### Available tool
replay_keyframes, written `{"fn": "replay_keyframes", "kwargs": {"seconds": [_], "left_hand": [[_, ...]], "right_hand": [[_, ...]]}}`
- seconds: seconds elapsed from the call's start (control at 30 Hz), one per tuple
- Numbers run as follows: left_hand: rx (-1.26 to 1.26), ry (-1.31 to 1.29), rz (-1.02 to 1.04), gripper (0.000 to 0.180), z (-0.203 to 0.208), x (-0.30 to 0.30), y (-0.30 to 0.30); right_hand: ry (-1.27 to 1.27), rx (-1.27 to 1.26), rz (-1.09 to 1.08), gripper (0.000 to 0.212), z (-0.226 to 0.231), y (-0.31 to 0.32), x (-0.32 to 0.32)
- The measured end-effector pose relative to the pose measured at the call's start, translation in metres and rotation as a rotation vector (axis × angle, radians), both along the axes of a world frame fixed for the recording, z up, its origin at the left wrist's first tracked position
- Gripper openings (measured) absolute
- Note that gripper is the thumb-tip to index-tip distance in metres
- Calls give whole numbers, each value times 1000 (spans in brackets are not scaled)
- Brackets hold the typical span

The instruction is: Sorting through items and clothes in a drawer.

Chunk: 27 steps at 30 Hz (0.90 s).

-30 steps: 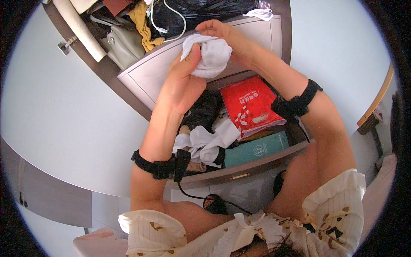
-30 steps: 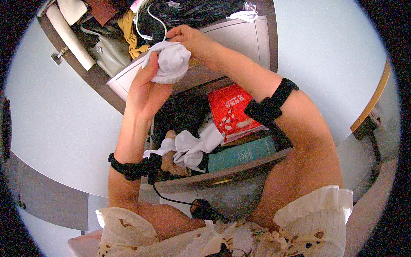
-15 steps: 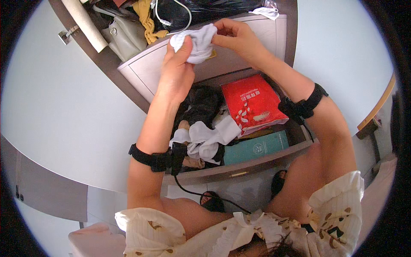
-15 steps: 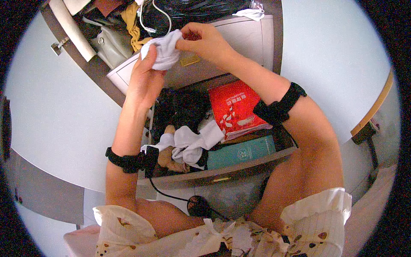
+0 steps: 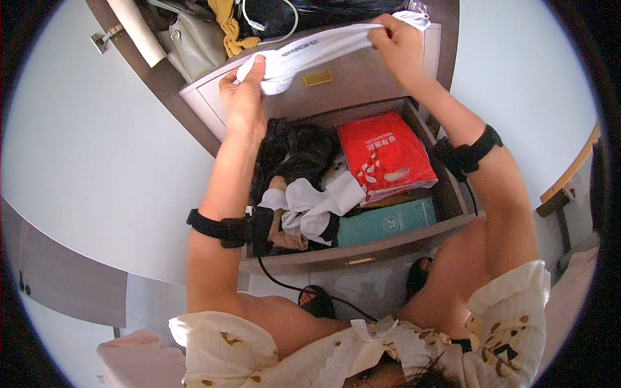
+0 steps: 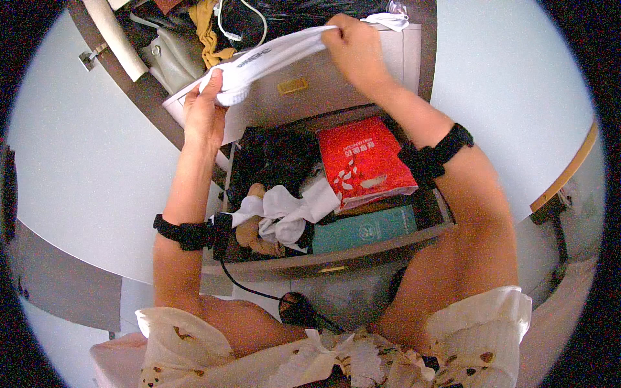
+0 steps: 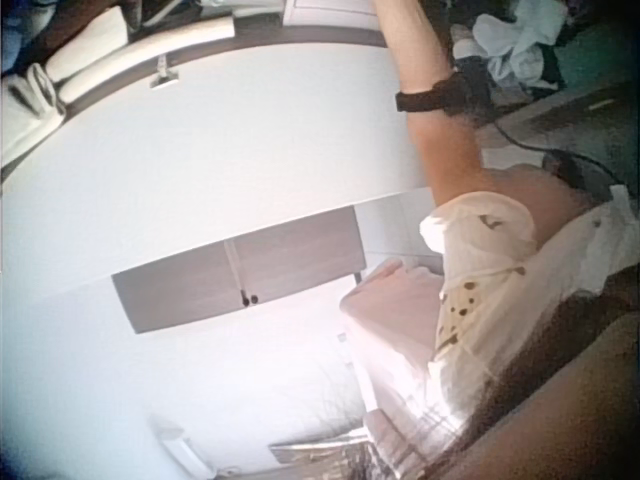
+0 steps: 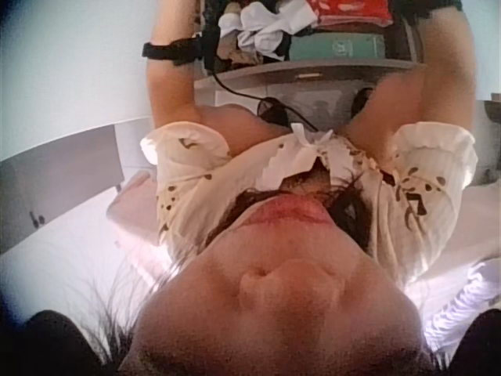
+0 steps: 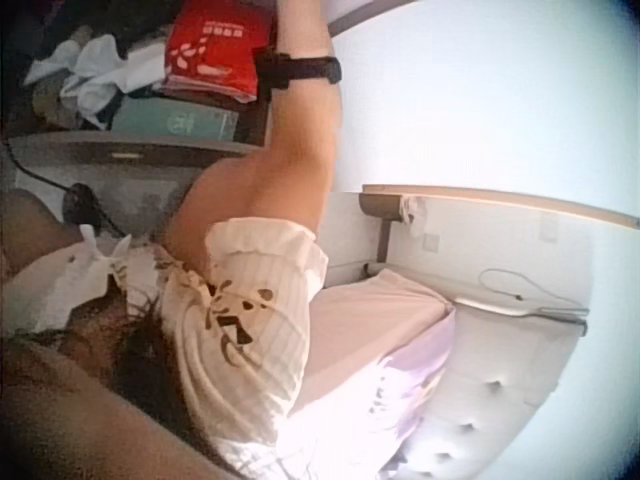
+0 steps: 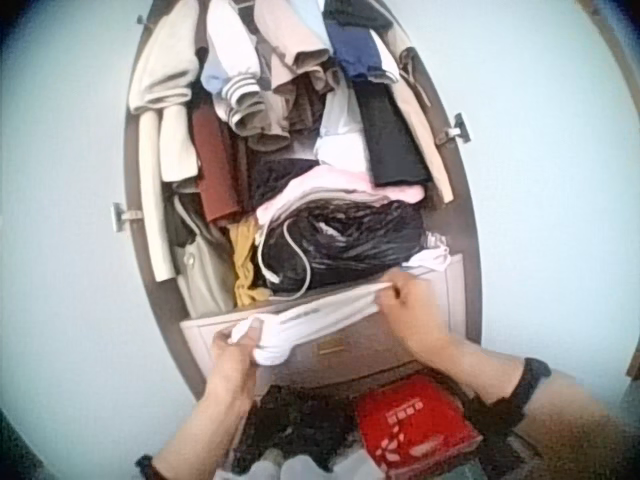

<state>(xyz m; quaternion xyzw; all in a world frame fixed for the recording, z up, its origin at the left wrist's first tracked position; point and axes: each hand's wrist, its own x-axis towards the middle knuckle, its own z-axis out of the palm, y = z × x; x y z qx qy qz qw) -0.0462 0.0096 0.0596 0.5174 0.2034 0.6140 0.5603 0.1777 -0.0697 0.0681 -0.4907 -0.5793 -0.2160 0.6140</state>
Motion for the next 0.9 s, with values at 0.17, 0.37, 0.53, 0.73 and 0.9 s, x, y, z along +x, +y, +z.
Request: {"fn": "replay_keyframes", "kwargs": {"seconds": [0.17, 0.37, 0.53, 0.73, 0.9], "left_hand": [[-17, -2, 108, 32, 1, 2, -4], [-73, -40, 127, 18, 1, -7, 8], [-107, -87, 120, 21, 5, -5, 0], [-150, -267, -49, 26, 16, -9, -12], [-146, -260, 24, 23, 14, -23, 7]], "right_hand": [[24, -20, -63, 18, -5, 2, 21], [92, -65, -102, 19, -5, 1, 29], [90, -121, -151, 19, -9, 3, 42], [144, -165, -257, 21, -17, 9, 56], [146, -278, -339, 23, -19, 6, 79]]}}
